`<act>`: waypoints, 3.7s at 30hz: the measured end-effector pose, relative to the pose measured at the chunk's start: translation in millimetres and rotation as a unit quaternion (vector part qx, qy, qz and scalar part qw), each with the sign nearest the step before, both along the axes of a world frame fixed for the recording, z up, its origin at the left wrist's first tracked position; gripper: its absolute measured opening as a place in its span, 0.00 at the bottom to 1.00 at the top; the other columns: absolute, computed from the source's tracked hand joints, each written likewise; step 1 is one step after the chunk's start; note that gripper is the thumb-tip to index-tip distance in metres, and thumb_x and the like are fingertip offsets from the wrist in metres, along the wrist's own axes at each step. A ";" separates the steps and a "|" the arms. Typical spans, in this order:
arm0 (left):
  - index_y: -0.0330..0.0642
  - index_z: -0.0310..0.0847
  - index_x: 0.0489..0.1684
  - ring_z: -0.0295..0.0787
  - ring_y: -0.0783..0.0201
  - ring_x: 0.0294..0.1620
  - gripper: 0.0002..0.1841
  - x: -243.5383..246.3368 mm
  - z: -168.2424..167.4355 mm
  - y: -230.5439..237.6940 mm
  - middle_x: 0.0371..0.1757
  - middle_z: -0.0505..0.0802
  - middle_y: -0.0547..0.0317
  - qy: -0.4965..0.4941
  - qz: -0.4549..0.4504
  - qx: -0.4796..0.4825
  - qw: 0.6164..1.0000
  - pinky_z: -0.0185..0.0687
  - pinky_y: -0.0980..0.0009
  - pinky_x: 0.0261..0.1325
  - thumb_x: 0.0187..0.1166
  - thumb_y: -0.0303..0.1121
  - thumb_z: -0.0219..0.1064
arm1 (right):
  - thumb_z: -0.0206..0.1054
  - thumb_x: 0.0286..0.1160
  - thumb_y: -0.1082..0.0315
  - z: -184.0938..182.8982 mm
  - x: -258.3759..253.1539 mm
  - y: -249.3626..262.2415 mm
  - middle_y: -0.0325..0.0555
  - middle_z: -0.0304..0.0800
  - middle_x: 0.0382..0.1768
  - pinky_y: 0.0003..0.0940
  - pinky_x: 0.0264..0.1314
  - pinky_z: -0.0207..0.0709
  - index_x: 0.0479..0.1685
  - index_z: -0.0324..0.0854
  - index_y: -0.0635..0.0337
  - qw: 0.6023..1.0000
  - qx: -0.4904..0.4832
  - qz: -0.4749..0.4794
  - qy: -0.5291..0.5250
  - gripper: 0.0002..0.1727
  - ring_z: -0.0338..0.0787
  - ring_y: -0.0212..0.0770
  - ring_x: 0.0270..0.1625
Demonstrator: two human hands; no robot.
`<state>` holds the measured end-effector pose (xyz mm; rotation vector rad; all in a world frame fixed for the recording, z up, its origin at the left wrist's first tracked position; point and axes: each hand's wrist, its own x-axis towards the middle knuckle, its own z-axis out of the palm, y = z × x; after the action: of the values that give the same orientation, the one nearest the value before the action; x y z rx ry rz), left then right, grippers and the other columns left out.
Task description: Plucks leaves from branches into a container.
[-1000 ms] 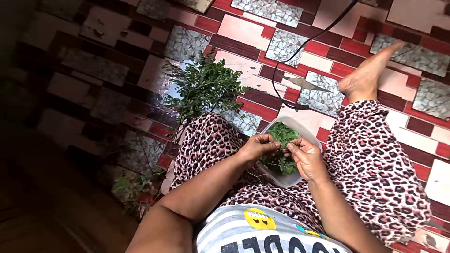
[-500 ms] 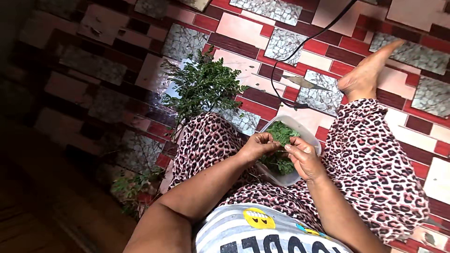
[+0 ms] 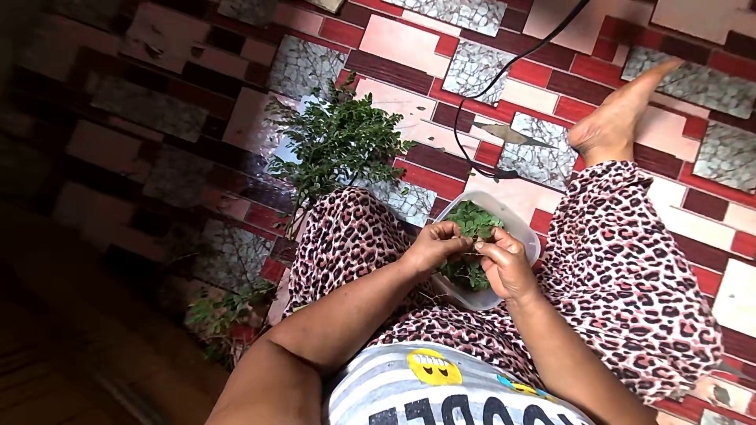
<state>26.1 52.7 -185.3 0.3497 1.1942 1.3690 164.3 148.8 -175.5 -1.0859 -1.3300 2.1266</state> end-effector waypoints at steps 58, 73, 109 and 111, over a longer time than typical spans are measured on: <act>0.39 0.80 0.30 0.80 0.74 0.26 0.06 -4.5 -2.6 -4.0 0.25 0.84 0.66 0.090 -0.045 0.010 0.995 0.80 0.76 0.36 0.77 0.24 0.70 | 0.72 0.75 0.64 12.5 24.6 31.8 0.52 0.86 0.61 0.32 0.58 0.84 0.55 0.86 0.66 0.899 0.417 0.112 -0.073 0.16 0.87 0.37 0.59; 0.38 0.85 0.34 0.83 0.75 0.27 0.02 -3.5 -2.8 -4.3 0.27 0.88 0.66 0.057 -0.039 0.019 0.997 0.81 0.77 0.36 0.77 0.25 0.70 | 0.66 0.70 0.72 8.3 20.0 22.5 0.46 0.89 0.54 0.32 0.59 0.85 0.39 0.85 0.62 0.921 0.374 0.096 -0.058 0.05 0.88 0.35 0.59; 0.37 0.85 0.36 0.82 0.74 0.26 0.04 -0.9 1.4 -1.4 0.27 0.88 0.64 0.003 -0.004 -0.013 1.000 0.80 0.78 0.35 0.79 0.22 0.66 | 0.72 0.67 0.78 3.1 15.4 12.8 0.41 0.91 0.39 0.30 0.48 0.88 0.41 0.85 0.60 0.989 0.122 0.072 -0.040 0.06 0.91 0.32 0.39; 0.37 0.85 0.36 0.82 0.74 0.26 0.03 -0.5 -0.2 -1.7 0.26 0.87 0.64 0.011 -0.008 -0.004 1.000 0.80 0.78 0.34 0.79 0.23 0.67 | 0.72 0.68 0.76 3.7 15.0 12.9 0.41 0.91 0.39 0.30 0.48 0.88 0.40 0.85 0.60 0.989 0.123 0.074 -0.044 0.05 0.91 0.33 0.40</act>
<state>25.5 51.0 -185.5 0.3687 1.2124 1.3503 179.3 161.7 -171.8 -1.0178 -1.7103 1.9667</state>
